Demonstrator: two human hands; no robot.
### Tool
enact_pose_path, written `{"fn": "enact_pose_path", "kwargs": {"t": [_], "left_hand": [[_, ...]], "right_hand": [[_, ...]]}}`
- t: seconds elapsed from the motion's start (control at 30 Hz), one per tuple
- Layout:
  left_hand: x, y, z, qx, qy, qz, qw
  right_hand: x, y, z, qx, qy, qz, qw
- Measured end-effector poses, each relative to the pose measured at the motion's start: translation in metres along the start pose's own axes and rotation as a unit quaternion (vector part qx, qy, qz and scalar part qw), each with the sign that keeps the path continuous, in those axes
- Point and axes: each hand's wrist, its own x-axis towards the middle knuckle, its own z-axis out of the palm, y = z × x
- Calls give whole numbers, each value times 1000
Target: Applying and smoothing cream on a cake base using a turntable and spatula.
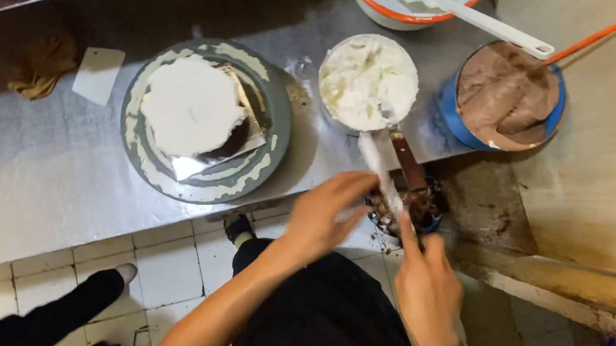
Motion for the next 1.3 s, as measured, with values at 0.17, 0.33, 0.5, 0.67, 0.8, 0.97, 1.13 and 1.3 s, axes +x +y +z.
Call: {"fn": "enact_pose_path", "kwargs": {"t": [0.17,0.33,0.5,0.67,0.8,0.97,1.13,1.3], "left_hand": [[69,-7,49,229,-70,236,942],[154,-46,47,197,-67,226,952],[232,-47,-69,22,193,62,979],[242,-33,-122,100,204,-44,973],[235,18,-133,51,42,162,985],[287,-35,-72,170,-74,191,964],[301,-45,-57,194,56,113,973],[173,10,-65,102,181,117,971]], "right_hand": [[-46,26,-1,-7,-8,80,997],[-71,76,10,137,-171,273,937],[-69,97,-13,106,-34,247,962],[-45,103,-46,96,22,253,962],[-28,118,-38,132,87,142,977],[2,100,-45,112,87,90,986],[41,91,-52,38,124,18,991],[103,102,-25,-14,202,-96,975]]}}
